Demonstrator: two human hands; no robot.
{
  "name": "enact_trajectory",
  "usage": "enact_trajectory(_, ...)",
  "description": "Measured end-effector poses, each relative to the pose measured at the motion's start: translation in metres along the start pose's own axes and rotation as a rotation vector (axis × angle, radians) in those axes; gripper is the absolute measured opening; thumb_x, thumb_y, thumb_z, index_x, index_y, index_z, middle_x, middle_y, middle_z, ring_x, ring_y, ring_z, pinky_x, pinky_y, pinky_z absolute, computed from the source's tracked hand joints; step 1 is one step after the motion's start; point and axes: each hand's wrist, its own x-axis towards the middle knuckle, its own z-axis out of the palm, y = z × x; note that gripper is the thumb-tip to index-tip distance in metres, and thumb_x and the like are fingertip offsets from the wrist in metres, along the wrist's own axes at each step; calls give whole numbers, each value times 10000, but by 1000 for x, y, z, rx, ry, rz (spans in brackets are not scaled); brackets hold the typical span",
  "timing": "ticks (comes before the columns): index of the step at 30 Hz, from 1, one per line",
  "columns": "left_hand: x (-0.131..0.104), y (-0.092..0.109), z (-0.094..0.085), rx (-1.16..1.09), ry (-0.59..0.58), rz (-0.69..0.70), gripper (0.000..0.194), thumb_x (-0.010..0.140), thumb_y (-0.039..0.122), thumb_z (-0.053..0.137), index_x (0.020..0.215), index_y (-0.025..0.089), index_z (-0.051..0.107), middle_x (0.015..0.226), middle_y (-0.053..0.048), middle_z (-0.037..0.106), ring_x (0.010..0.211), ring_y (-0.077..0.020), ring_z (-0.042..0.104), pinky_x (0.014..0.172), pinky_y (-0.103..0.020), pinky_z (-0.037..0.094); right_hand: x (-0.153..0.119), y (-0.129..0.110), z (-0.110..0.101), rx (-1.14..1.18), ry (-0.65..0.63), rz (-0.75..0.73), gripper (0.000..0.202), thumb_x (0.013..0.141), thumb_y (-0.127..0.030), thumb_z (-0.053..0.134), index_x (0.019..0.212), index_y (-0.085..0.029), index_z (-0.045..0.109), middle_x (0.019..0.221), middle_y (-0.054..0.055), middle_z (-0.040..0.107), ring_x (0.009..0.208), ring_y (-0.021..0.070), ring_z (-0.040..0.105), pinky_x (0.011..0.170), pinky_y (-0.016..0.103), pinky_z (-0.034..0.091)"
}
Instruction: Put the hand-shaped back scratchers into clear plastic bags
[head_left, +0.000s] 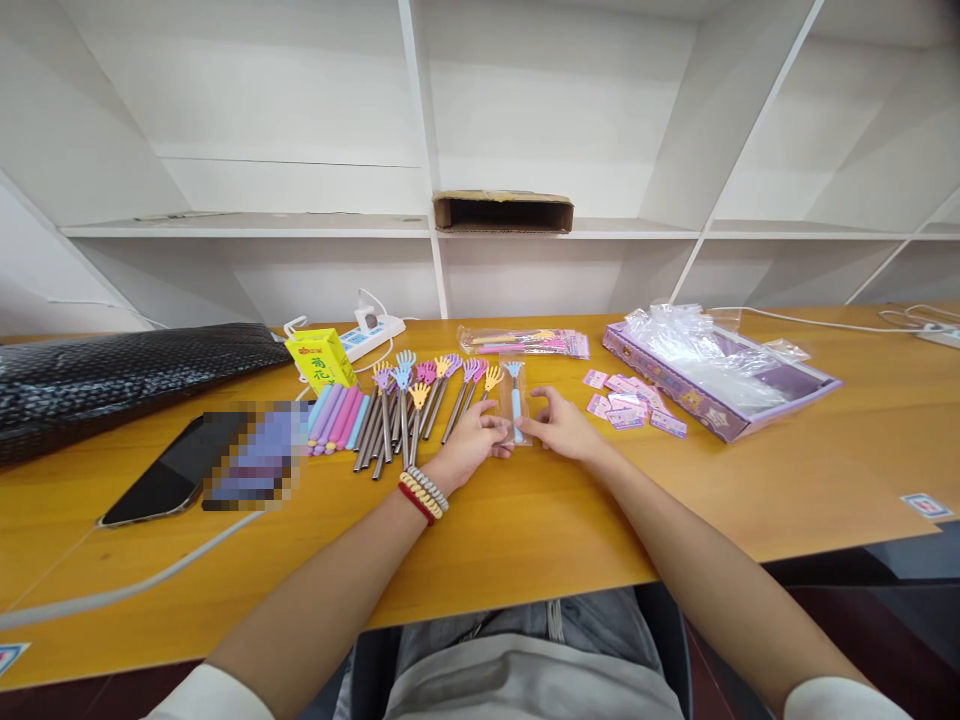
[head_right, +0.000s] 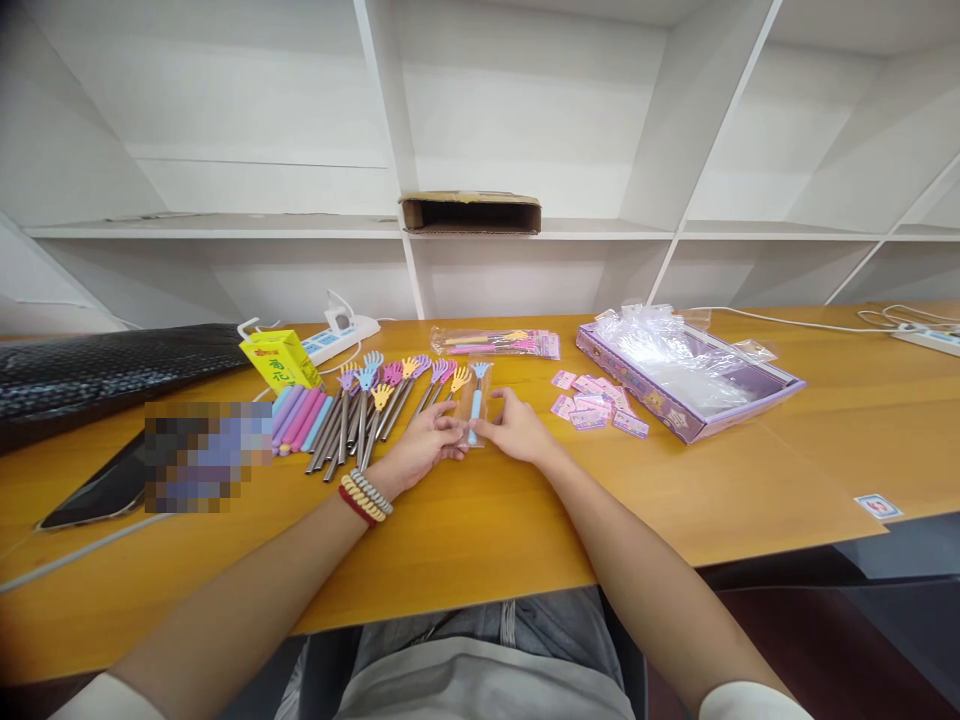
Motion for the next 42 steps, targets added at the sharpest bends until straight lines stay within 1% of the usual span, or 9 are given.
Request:
enact_trajectory(6, -2, 2, 2, 42, 7, -23, 614, 699, 128, 645, 1248, 98, 373, 779, -53, 580, 641, -169, 615, 515, -283, 513, 0, 0, 1, 224, -126, -29, 590, 707, -308, 634, 1202, -181, 339, 581, -55, 566, 426, 90, 503, 428, 202, 380)
enact_trajectory(12, -3, 6, 3, 95, -53, -57, 366, 710, 162, 648, 1039, 100, 499, 841, -100, 621, 675, -171, 628, 531, -265, 511, 0, -2, 1, 333, -185, -47, 530, 681, -266, 634, 1143, -183, 387, 539, -87, 524, 397, 82, 478, 386, 183, 351)
enact_trajectory(20, -7, 6, 2, 65, -127, -67, 415, 743, 183, 639, 1078, 153, 397, 788, -83, 640, 652, -201, 655, 513, -285, 516, 0, -2, 2, 288, -216, -92, 400, 707, -251, 603, 1068, -166, 454, 538, -74, 513, 422, 83, 482, 419, 193, 371)
enact_trajectory(24, -7, 3, 2, 91, -135, -16, 440, 727, 188, 659, 1083, 165, 402, 693, -39, 619, 588, -180, 637, 519, -291, 515, -1, -2, 2, 202, -221, -121, 356, 713, -248, 597, 1039, -162, 483, 515, -80, 491, 428, 81, 476, 447, 198, 368)
enact_trajectory(28, -9, 5, 3, 104, -161, 13, 402, 726, 170, 635, 1069, 179, 426, 744, -36, 614, 603, -166, 625, 553, -312, 518, -2, -2, 2, 188, -202, -125, 338, 700, -260, 615, 993, -177, 466, 504, -89, 486, 427, 81, 462, 458, 200, 359)
enact_trajectory(32, -12, 10, 6, 96, -173, 34, 361, 714, 146, 602, 1044, 178, 460, 791, -37, 592, 642, -160, 606, 563, -317, 519, -1, 0, 2, 187, -95, -129, 316, 684, -298, 637, 895, -204, 421, 511, -96, 472, 429, 80, 437, 440, 197, 333)
enact_trajectory(36, -13, 11, 5, 83, -199, 22, 402, 703, 145, 591, 1085, 171, 469, 759, -38, 588, 630, -171, 607, 536, -294, 495, 7, 6, -1, 215, 187, -111, 331, 701, -402, 615, 838, -219, 376, 535, -92, 450, 425, 83, 430, 422, 207, 325)
enact_trajectory(39, -13, 10, 4, 76, -213, 24, 456, 685, 169, 619, 1117, 170, 476, 784, -52, 604, 632, -177, 617, 549, -295, 490, 16, 10, -9, 343, 393, -25, 433, 693, -467, 613, 930, -234, 335, 615, -74, 505, 409, 88, 449, 393, 219, 330)
enact_trajectory(42, -12, 10, 2, 124, -263, 12, 465, 672, 187, 639, 1113, 167, 493, 759, -45, 608, 595, -170, 611, 526, -281, 480, 24, 13, -19, 512, 532, 50, 529, 697, -504, 599, 1037, -261, 274, 696, -51, 544, 410, 104, 489, 354, 227, 333)
